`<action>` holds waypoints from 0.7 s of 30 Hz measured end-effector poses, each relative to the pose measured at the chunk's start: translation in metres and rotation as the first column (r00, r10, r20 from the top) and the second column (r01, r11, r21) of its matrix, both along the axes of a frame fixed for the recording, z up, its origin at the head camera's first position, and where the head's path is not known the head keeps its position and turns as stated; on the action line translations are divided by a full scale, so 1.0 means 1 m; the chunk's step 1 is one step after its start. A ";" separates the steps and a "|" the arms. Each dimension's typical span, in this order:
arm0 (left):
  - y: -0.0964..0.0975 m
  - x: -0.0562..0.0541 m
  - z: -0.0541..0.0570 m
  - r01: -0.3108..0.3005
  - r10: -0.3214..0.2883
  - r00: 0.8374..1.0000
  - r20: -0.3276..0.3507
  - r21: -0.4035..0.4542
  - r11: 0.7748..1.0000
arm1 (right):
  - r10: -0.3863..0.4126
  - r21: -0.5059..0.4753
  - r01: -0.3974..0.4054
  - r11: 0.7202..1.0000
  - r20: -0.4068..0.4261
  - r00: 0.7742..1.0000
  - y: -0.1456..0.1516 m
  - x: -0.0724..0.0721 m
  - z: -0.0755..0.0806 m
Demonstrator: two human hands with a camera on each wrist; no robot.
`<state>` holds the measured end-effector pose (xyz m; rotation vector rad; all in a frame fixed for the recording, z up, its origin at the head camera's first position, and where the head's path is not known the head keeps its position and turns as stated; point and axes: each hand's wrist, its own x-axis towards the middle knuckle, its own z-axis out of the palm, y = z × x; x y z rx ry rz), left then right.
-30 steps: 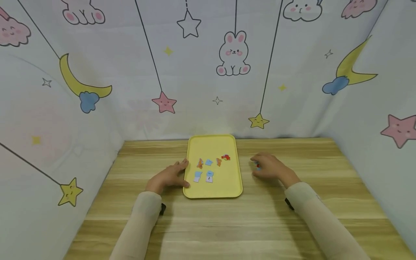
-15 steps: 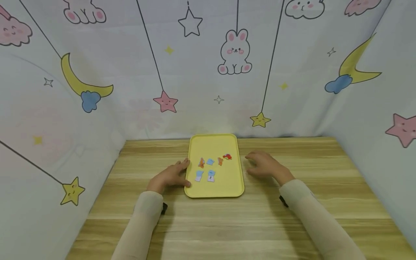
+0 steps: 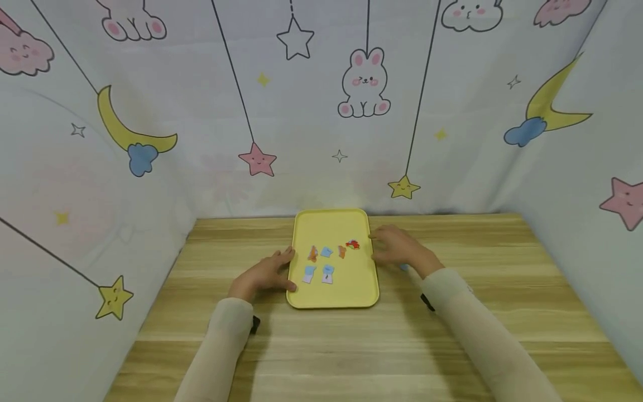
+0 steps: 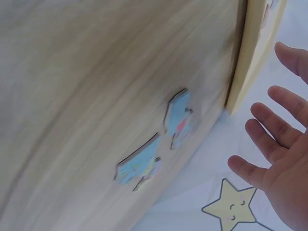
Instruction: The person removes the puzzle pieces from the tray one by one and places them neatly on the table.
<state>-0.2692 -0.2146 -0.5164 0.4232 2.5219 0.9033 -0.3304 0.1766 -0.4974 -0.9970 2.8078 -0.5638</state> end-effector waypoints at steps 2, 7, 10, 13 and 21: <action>-0.001 0.000 -0.001 0.000 0.000 1.000 0.000 -0.001 1.000 | 0.001 0.011 -0.001 1.000 0.006 1.000 -0.005 0.000 0.001; -0.003 0.000 -0.003 0.001 -0.001 1.000 -0.006 0.002 1.000 | -0.008 0.034 0.007 0.999 0.027 1.000 -0.015 -0.001 0.003; -0.004 0.000 -0.003 -0.003 0.003 1.000 -0.005 0.005 1.000 | -0.010 0.040 0.009 0.999 0.039 0.999 -0.021 -0.003 0.003; -0.004 0.000 -0.002 -0.002 0.002 1.000 -0.002 0.005 1.000 | -0.007 0.034 0.006 0.999 0.047 0.999 -0.027 -0.004 0.001; -0.001 0.002 0.000 -0.002 0.002 1.000 0.005 0.000 1.000 | 0.003 0.026 -0.005 1.000 0.077 0.997 -0.039 -0.009 -0.005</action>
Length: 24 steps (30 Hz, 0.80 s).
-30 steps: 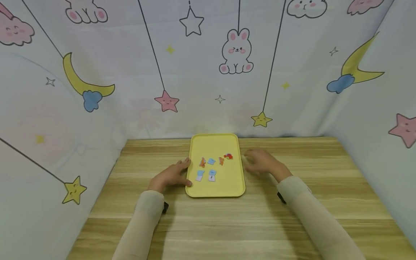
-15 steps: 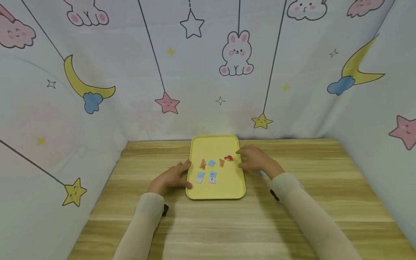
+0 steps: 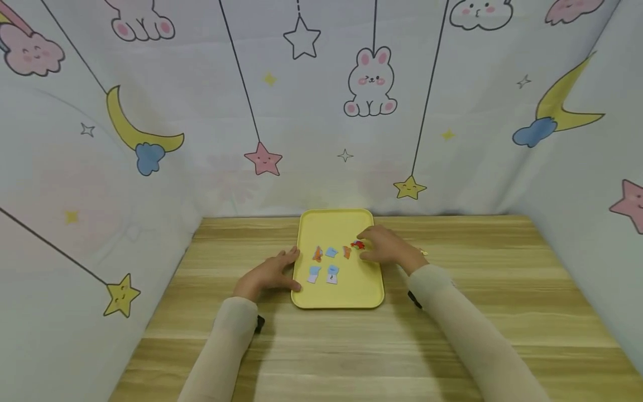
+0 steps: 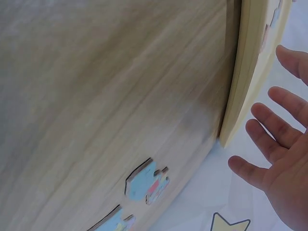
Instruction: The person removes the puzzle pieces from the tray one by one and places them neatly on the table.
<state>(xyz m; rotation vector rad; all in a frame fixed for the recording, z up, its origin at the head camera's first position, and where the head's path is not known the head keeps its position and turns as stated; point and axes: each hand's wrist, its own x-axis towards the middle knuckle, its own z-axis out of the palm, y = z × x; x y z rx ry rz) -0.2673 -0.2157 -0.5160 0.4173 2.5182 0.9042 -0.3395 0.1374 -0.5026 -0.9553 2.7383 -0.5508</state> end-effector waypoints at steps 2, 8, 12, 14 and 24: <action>0.000 0.001 0.000 -0.009 0.009 1.000 0.004 0.001 1.000 | 0.001 0.014 -0.001 1.000 0.000 1.000 -0.003 -0.002 -0.001; 0.000 0.000 -0.002 -0.022 0.022 1.000 0.007 -0.003 1.000 | -0.004 0.036 0.004 0.999 0.001 1.000 -0.010 -0.006 -0.004; 0.000 0.000 -0.002 -0.025 0.025 1.000 0.008 -0.001 1.000 | 0.003 0.041 -0.002 0.999 -0.010 1.000 -0.013 -0.008 -0.005; 0.000 0.000 -0.003 -0.026 0.026 1.000 0.010 0.002 1.000 | -0.001 0.046 0.001 0.999 -0.009 1.000 -0.015 -0.009 -0.005; 0.000 0.001 -0.001 -0.015 0.015 1.000 0.002 -0.004 1.000 | 0.005 0.075 -0.004 0.997 -0.006 1.000 -0.019 -0.014 -0.003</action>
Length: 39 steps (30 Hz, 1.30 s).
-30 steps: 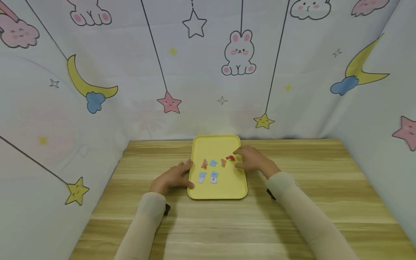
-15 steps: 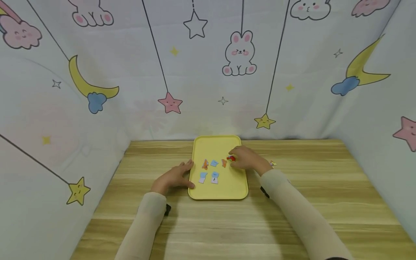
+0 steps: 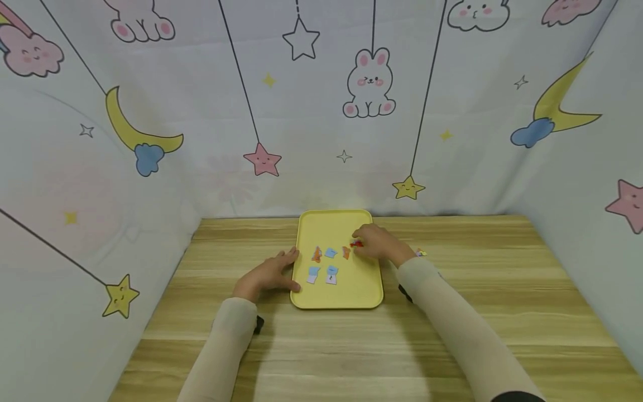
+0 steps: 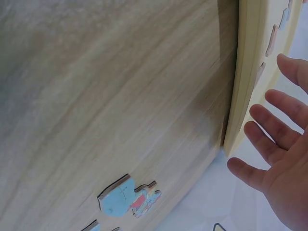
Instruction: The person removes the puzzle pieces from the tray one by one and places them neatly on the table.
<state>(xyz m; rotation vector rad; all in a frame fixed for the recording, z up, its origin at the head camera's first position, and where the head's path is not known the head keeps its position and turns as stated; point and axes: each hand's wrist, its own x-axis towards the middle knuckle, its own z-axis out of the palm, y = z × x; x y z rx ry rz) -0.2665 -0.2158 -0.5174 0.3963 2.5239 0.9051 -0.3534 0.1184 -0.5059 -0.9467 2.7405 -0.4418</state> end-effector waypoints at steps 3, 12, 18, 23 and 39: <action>0.000 0.000 0.001 0.005 -0.005 1.000 -0.004 -0.002 1.000 | -0.002 0.007 0.001 1.000 0.011 1.000 -0.001 -0.001 0.001; 0.000 0.000 0.001 0.006 -0.006 1.000 -0.007 -0.004 1.000 | 0.019 0.001 -0.019 1.000 -0.016 1.000 -0.002 -0.003 -0.002; 0.000 0.001 0.000 0.004 -0.004 1.000 -0.003 -0.004 1.000 | 0.051 0.008 -0.050 0.999 -0.059 0.997 -0.004 -0.007 -0.009; 0.000 0.001 0.002 0.008 -0.008 1.000 -0.003 -0.005 1.000 | 0.061 0.009 -0.061 0.998 -0.079 0.995 -0.005 -0.007 -0.009; 0.001 0.001 0.002 -0.007 0.007 1.000 0.005 -0.003 1.000 | 0.077 0.016 -0.076 0.997 -0.118 0.990 -0.004 -0.007 -0.007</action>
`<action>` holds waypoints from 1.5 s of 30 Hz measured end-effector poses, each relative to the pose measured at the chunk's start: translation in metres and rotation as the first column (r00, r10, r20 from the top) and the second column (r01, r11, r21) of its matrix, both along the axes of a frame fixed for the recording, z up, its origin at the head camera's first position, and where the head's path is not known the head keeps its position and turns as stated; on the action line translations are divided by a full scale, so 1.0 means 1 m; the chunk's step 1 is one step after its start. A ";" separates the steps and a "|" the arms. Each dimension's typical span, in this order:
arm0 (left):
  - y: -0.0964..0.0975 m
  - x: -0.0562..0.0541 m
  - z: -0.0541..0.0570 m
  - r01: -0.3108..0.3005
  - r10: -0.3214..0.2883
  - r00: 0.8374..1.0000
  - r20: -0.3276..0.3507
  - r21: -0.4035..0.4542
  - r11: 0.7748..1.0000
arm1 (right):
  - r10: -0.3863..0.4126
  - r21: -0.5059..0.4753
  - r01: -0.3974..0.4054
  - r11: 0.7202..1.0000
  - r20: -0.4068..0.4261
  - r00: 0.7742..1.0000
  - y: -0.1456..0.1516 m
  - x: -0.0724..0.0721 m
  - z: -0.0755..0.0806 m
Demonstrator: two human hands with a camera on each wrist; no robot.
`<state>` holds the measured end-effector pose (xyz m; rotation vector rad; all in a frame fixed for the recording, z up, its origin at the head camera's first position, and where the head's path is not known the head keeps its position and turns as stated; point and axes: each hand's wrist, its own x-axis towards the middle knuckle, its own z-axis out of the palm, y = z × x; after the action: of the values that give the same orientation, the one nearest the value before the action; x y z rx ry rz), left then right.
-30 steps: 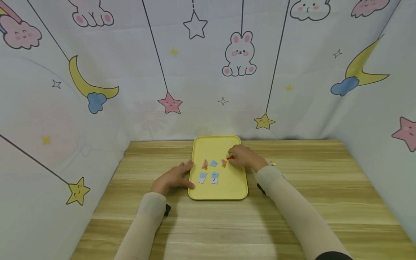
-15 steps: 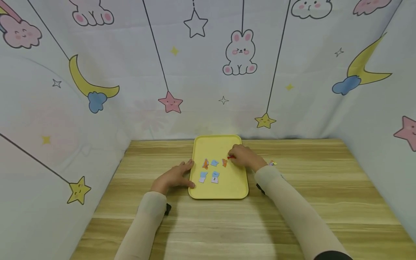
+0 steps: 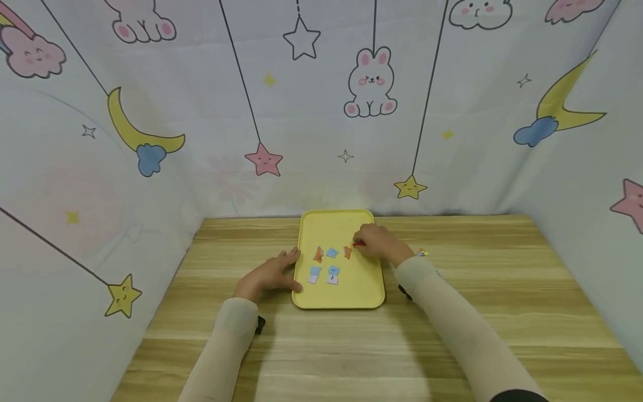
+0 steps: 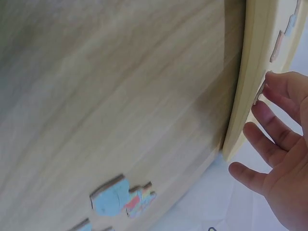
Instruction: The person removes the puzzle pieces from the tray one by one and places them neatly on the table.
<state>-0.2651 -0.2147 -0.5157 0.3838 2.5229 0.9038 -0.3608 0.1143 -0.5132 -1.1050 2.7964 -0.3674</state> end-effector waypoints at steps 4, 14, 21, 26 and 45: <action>0.000 0.000 0.003 -0.006 0.006 1.000 0.005 -0.003 1.000 | -0.001 -0.005 0.000 1.000 -0.026 1.000 0.005 -0.002 0.003; 0.000 -0.002 0.000 0.008 -0.007 1.000 0.002 -0.011 1.000 | -0.021 0.017 0.021 1.000 -0.032 0.999 0.016 0.004 0.021; 0.001 -0.003 -0.001 0.007 -0.007 1.000 0.000 -0.008 1.000 | -0.015 -0.025 0.014 1.000 -0.059 0.998 0.024 0.005 0.025; 0.001 -0.003 -0.002 0.001 -0.001 1.000 0.007 -0.010 1.000 | -0.010 -0.033 0.008 0.999 -0.057 0.998 0.030 0.005 0.025; -0.002 -0.005 -0.007 0.001 -0.001 1.000 0.001 -0.013 1.000 | -0.070 -0.050 0.071 0.996 0.010 0.997 0.064 0.012 0.029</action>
<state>-0.2700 -0.2170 -0.5227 0.3804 2.5262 0.8867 -0.3489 0.1780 -0.4842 -1.0139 2.8391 -0.4504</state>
